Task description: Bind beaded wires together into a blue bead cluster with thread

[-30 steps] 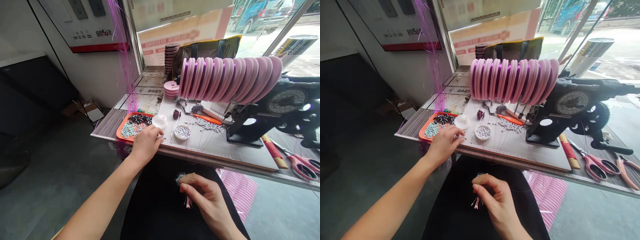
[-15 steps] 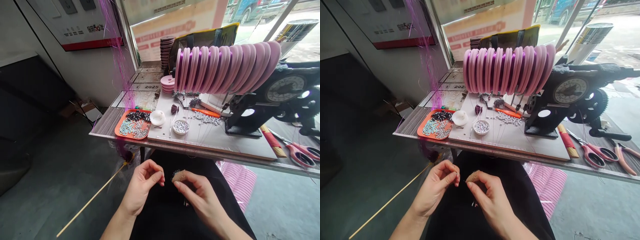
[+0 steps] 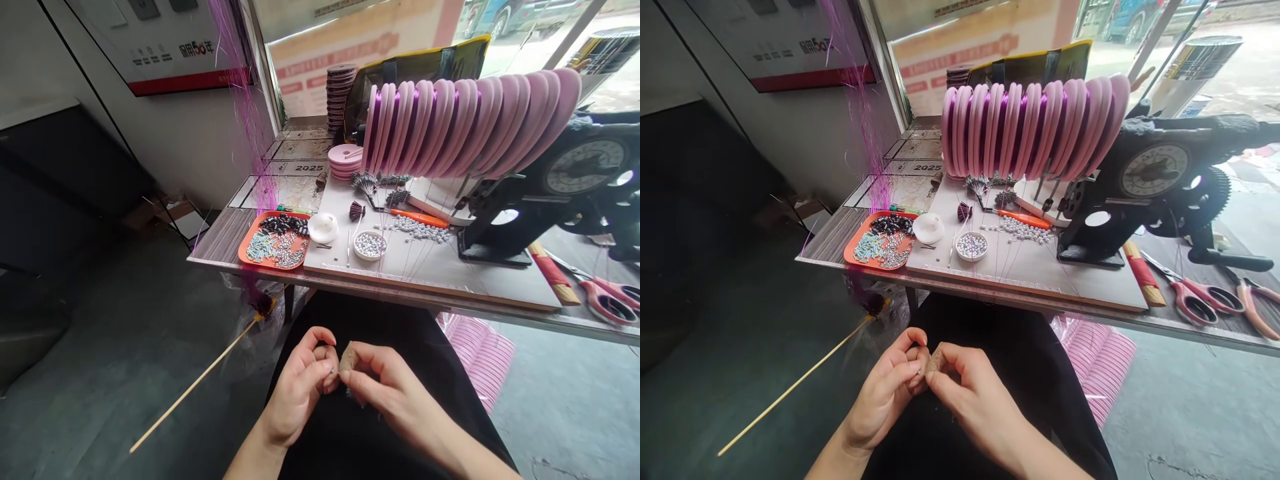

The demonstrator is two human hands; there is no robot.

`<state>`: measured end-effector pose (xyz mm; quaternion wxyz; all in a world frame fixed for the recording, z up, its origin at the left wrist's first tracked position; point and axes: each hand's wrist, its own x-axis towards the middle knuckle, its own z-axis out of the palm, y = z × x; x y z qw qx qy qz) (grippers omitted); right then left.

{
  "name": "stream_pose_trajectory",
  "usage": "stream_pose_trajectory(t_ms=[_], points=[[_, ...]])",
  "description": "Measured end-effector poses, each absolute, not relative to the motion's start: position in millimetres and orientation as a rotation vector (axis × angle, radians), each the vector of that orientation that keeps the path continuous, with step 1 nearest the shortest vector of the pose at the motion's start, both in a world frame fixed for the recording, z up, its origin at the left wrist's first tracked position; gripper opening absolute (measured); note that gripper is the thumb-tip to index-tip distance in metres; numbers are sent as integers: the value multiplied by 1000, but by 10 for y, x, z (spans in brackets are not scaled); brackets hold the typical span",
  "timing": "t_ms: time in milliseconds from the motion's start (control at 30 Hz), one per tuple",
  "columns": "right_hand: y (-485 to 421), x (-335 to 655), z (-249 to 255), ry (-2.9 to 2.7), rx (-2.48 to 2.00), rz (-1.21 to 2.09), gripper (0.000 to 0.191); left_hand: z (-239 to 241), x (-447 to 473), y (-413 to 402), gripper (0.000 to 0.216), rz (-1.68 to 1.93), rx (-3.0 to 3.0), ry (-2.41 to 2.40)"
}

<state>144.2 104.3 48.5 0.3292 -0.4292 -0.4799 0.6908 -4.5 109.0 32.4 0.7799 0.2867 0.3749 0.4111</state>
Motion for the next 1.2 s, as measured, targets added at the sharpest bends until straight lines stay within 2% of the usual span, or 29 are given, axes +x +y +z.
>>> stream_pose_trajectory(t_ms=[367, 733, 1200], points=[[1058, 1420, 466, -1269, -1170, 1843, 17, 284, -62, 1055, 18, 862, 667, 834], [1043, 1408, 441, -1175, -1220, 1889, 12, 314, -115, 1010, 12, 826, 1002, 944], [990, 1325, 449, -1171, -1275, 1702, 17, 317, -26, 925, 9, 928, 1143, 1144]])
